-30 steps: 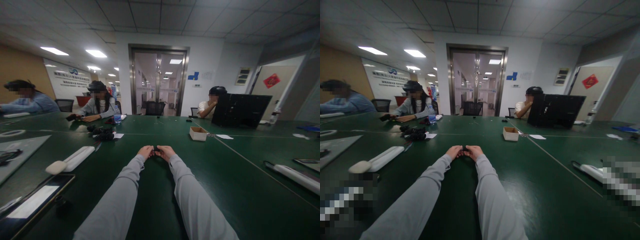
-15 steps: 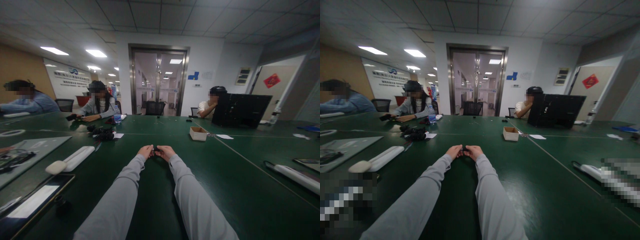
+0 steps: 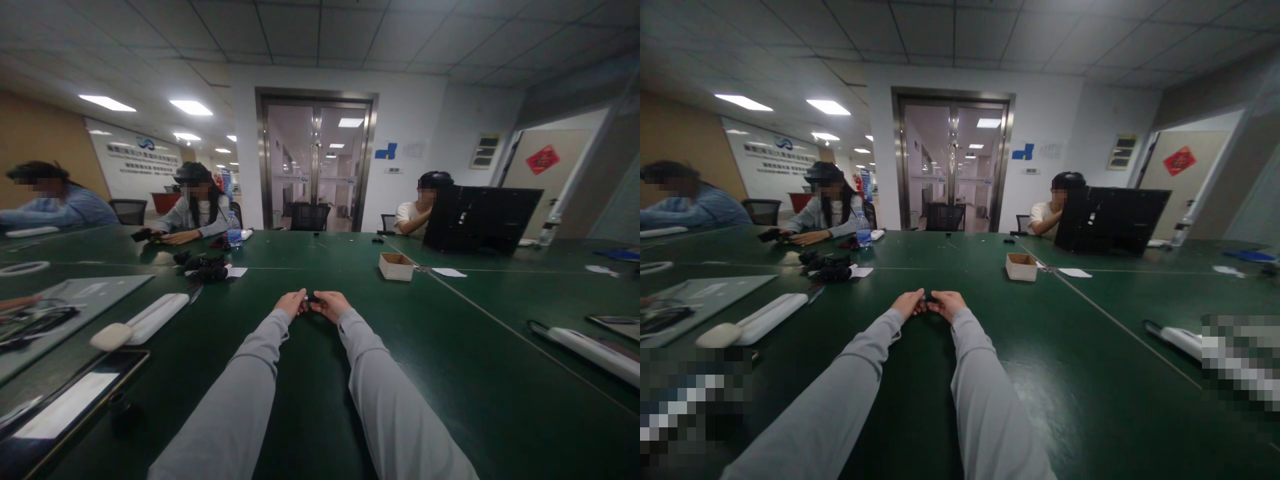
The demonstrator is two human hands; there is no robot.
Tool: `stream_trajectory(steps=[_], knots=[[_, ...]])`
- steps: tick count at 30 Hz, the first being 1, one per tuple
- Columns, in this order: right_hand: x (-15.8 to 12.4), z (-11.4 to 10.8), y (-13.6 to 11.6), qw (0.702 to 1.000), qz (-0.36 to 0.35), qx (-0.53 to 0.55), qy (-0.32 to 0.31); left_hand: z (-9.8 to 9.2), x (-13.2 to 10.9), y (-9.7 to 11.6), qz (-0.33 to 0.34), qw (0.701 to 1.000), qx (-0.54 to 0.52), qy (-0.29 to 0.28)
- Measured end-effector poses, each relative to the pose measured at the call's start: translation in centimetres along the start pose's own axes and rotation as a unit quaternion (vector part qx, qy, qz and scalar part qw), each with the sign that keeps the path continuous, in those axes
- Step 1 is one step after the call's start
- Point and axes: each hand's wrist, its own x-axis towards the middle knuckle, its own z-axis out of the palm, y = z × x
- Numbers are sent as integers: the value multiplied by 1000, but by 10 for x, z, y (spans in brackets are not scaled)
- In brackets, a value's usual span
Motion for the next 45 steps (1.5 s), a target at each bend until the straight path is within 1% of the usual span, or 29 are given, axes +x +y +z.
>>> stream_trajectory(steps=[4, 9, 14, 19, 24, 29, 33, 36, 38, 42, 45], knots=[[0, 0, 0, 1000, -1, 5, 1, 0, -3, 5, -13, 999, -31, 0], [0, 0, 0, 1000, -1, 0, 7, 0, -5, 7, -2, 1000, -12, 2], [2, -1, 1, 1000, -5, 6, 6, 0, -5, 5, -1, 1000, -20, 3], [2, -2, 2, 1000, -5, 4, 7, -1, -6, 7, 5, 1000, 13, 8], [1, 0, 0, 1000, -3, 3, 11, -1, -5, 6, 3, 1000, -2, 2], [-2, 2, -1, 1000, -2, 1, 3, -1, -6, 8, 0, 1000, 11, 2], [-2, 1, -1, 1000, -4, 0, 5, -1, -7, 10, -12, 1000, -17, 0], [-2, 1, -1, 1000, -1, -3, 2, -1, -8, 11, -13, 1000, -6, -1], [-2, 1, -1, 1000, 1, -4, 3, -1, -8, 12, -15, 1000, -3, 1], [-1, 0, 0, 1000, -1, -3, 3, 0, -9, 12, -15, 999, -30, 6], [0, 0, 0, 1000, 2, -7, -1, -1, -8, 11, -13, 1000, -22, 5]])
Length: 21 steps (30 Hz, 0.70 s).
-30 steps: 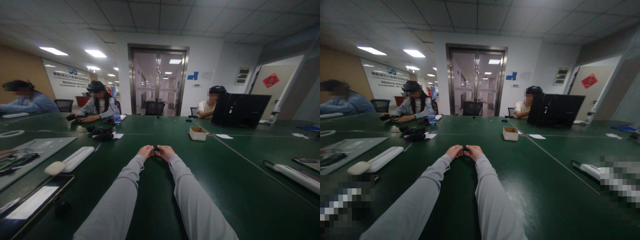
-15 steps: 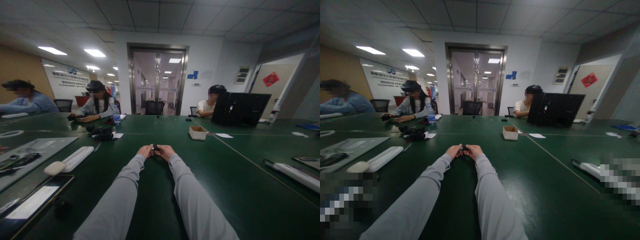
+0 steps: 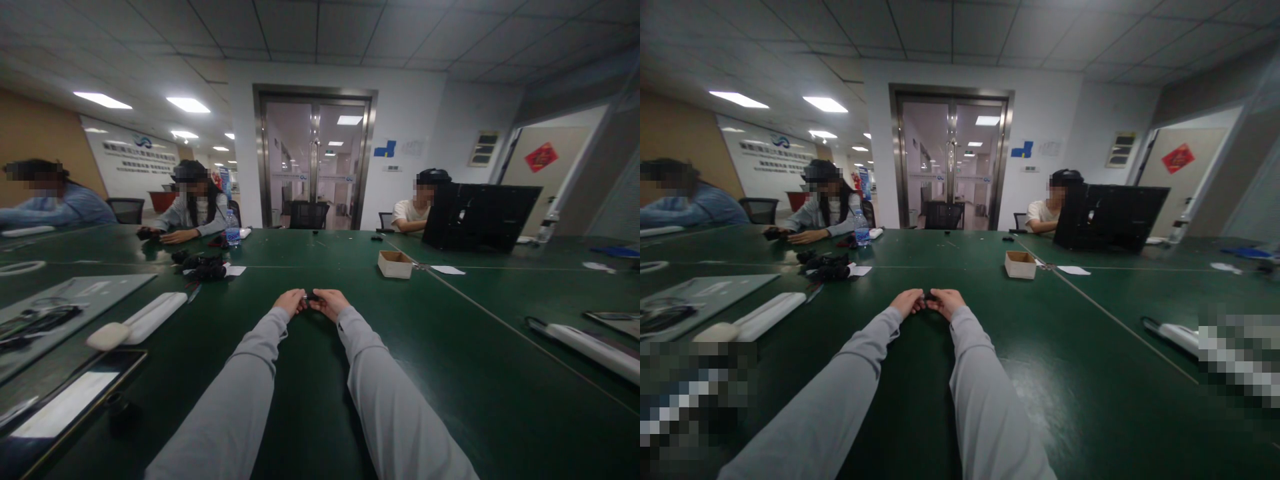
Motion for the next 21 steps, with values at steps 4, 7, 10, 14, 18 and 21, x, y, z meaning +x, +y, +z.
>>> stream_trajectory(steps=[4, 7, 10, 14, 18, 21], knots=[[-1, 1, -1, 1000, -1, 5, 6, 0, 0, 0, 1, 1000, -7, -1], [-1, 1, -1, 1000, -4, 8, 5, 0, -1, 1, -6, 1000, -26, -2], [-1, 1, 0, 1000, 0, 5, 6, 0, -1, 0, -6, 1000, -11, -1], [0, 2, -1, 1000, 8, 7, 12, -1, 1, -1, 1, 1000, 28, -2], [-1, 2, -1, 1000, 6, 9, 16, 0, 1, -2, 8, 1000, -2, -9], [-2, 2, -2, 1000, 2, 10, 10, 0, 1, -2, 11, 1000, 4, -13]])
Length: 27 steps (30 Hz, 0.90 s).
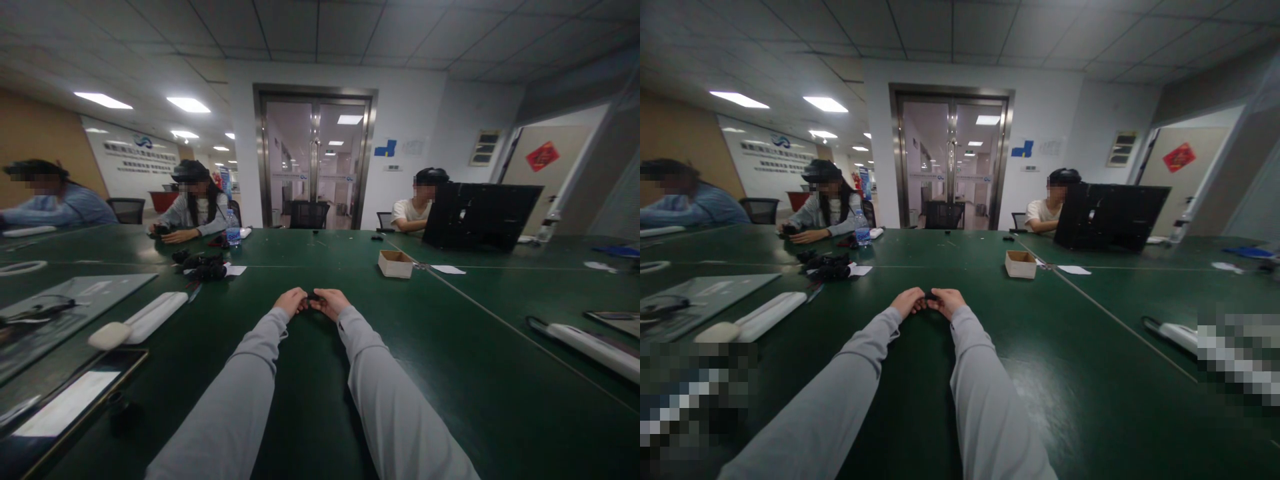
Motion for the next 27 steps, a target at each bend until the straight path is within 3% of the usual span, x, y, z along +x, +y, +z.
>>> stream_trajectory(steps=[19, 24, 27], knots=[[1, -2, 0, 1000, 1, -11, -12, -1, 1, -3, 24, 999, 28, 1], [0, -4, 0, 999, -5, -10, -39, -1, -3, 2, 26, 999, 1, 41], [0, -5, 2, 999, -34, -20, -21, -2, -7, 6, 35, 998, 1, 57]])
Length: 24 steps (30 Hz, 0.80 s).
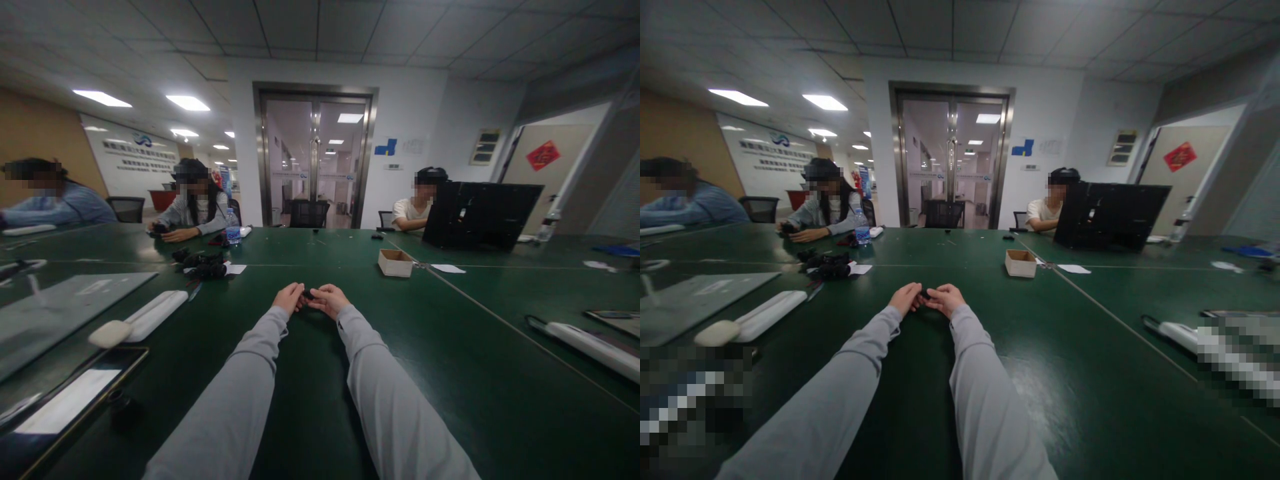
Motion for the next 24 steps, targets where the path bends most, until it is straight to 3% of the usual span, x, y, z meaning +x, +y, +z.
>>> stream_trajectory(steps=[3, 8, 16, 18, 21, 24], knots=[[0, 2, 2, 996, -36, -77, -23, -3, -3, 2, 24, 998, 64, 16], [-2, 12, 8, 950, -46, -292, -99, -7, -5, 2, 93, 960, 264, 33], [-19, 16, 7, 966, -24, -245, -79, 2, -17, 12, 98, 948, 303, 1], [-31, 12, 3, 967, 1, -238, -88, 5, -27, 22, 107, 946, 303, -33], [-62, -2, -8, 968, 31, -229, -98, -2, -50, 48, 107, 929, 319, -155], [-103, -27, -27, 963, 48, -244, -98, -32, -83, 81, 68, 863, 408, -290]])
